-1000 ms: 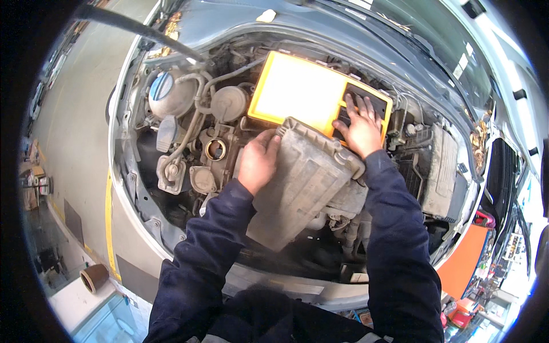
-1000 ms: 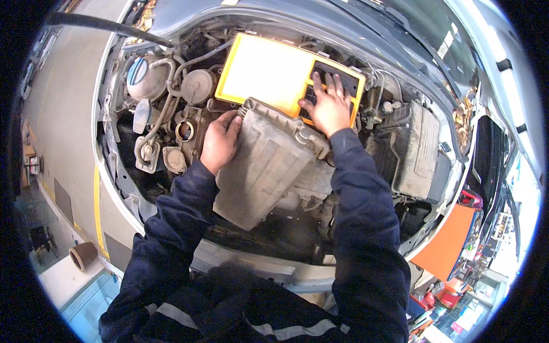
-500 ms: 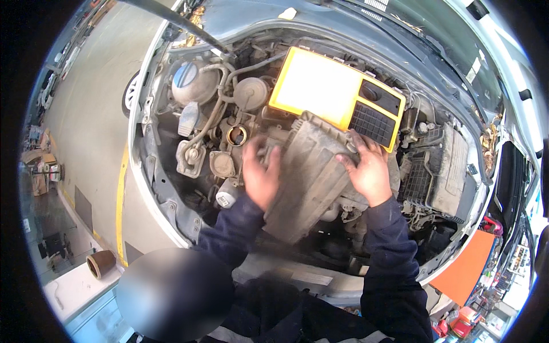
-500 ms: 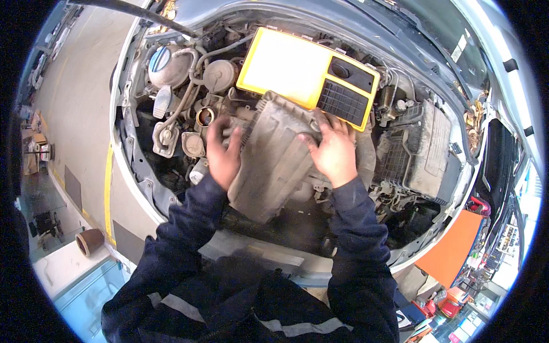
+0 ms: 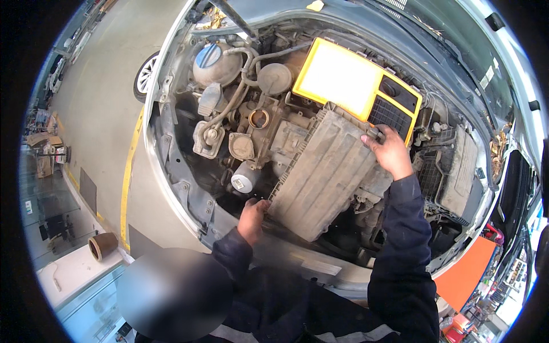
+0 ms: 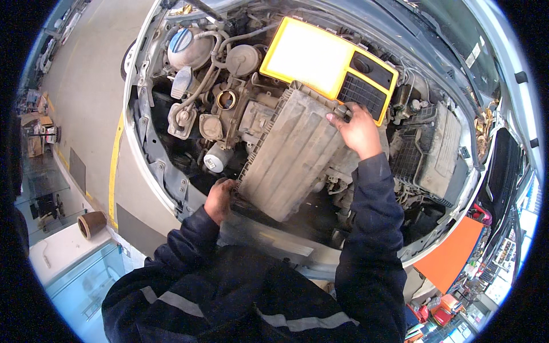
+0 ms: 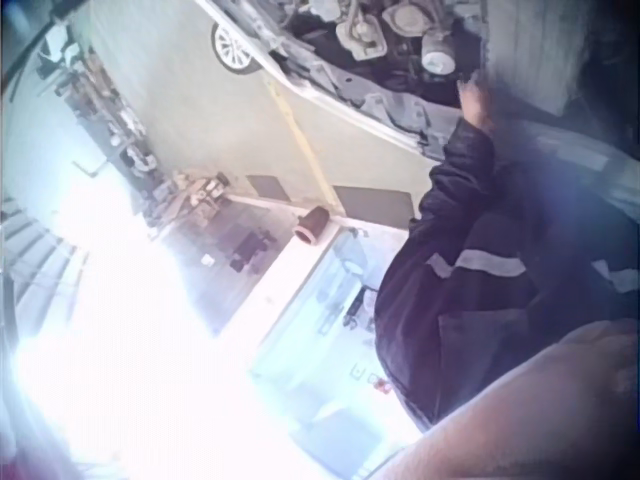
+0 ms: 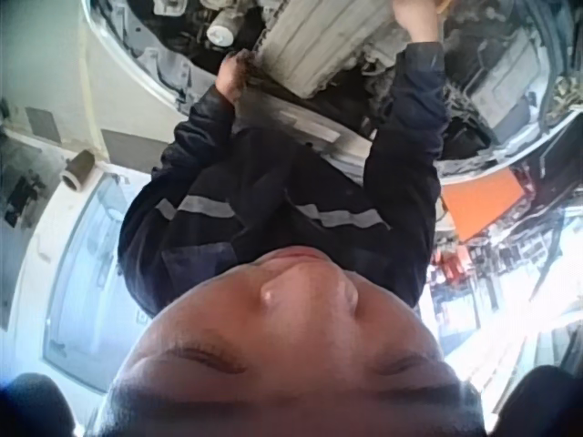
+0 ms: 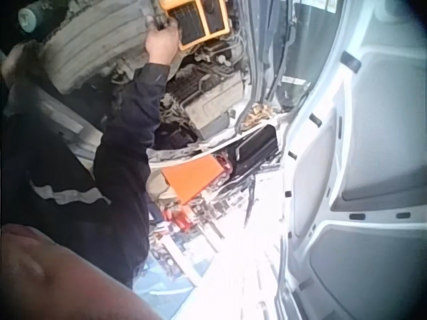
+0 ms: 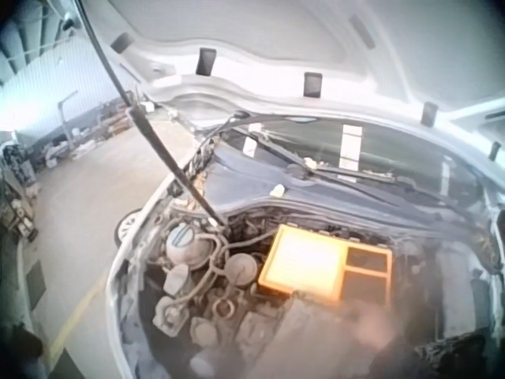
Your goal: The person removes a yellow air filter from a car's engine bay, places it on a workbench, and installs a new white air filter into the engine compartment. The person uses a screwdriver to secure the engine cover after installation.
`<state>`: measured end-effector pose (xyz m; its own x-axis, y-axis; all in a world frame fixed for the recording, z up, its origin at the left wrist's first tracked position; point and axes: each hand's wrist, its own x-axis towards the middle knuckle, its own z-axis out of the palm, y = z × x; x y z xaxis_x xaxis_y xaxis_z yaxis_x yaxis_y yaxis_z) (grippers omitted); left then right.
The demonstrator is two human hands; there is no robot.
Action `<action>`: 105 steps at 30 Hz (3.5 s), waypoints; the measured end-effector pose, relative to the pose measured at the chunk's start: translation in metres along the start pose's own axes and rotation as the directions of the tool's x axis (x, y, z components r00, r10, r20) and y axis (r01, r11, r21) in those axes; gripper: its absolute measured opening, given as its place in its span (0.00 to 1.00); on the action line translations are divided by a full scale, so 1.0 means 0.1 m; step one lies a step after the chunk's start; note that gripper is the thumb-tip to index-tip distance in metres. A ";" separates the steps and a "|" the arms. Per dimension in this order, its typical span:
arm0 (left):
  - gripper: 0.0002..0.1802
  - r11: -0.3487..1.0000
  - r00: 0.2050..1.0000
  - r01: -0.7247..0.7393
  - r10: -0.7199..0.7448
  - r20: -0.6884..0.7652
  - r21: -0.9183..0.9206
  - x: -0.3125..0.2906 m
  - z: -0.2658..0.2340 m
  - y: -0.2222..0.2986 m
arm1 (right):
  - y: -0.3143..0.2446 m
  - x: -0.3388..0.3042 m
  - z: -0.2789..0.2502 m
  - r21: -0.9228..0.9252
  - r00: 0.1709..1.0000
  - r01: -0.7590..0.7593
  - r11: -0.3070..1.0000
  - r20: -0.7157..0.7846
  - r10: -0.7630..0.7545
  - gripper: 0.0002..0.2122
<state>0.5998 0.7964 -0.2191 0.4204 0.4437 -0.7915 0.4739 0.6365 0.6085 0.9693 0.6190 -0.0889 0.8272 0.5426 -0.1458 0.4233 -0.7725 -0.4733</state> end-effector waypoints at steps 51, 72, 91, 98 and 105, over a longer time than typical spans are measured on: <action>0.43 0.306 0.564 -0.774 0.730 0.385 0.554 1.56 2.34 3.51 | 0.91 -0.19 0.11 0.773 0.779 -0.018 0.634 -0.387 0.493 0.34; 0.50 0.126 0.562 -0.722 0.680 0.471 0.680 0.80 1.62 2.73 | 1.13 -0.33 0.42 0.738 0.795 0.082 0.670 -0.454 0.403 0.31; 0.47 0.163 0.637 -0.636 0.663 0.394 0.755 0.72 1.47 2.47 | 1.16 -0.32 0.45 0.701 0.763 0.057 0.711 -0.490 0.422 0.26; 0.41 0.262 0.683 -0.628 0.636 0.358 0.732 0.74 1.60 2.47 | 1.28 -0.37 0.51 0.786 0.788 0.165 0.596 -0.468 0.399 0.25; 0.36 0.052 0.442 -0.698 0.815 0.373 0.714 0.82 1.56 2.43 | 1.37 -0.47 0.61 0.818 0.776 0.266 0.510 -0.496 0.390 0.29</action>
<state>0.8707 0.8894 -0.1272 0.8613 0.4796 0.1674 0.2833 -0.7270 0.6254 0.9656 0.5078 -0.1995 0.9902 -0.0432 0.1329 0.1339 0.0200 -0.9908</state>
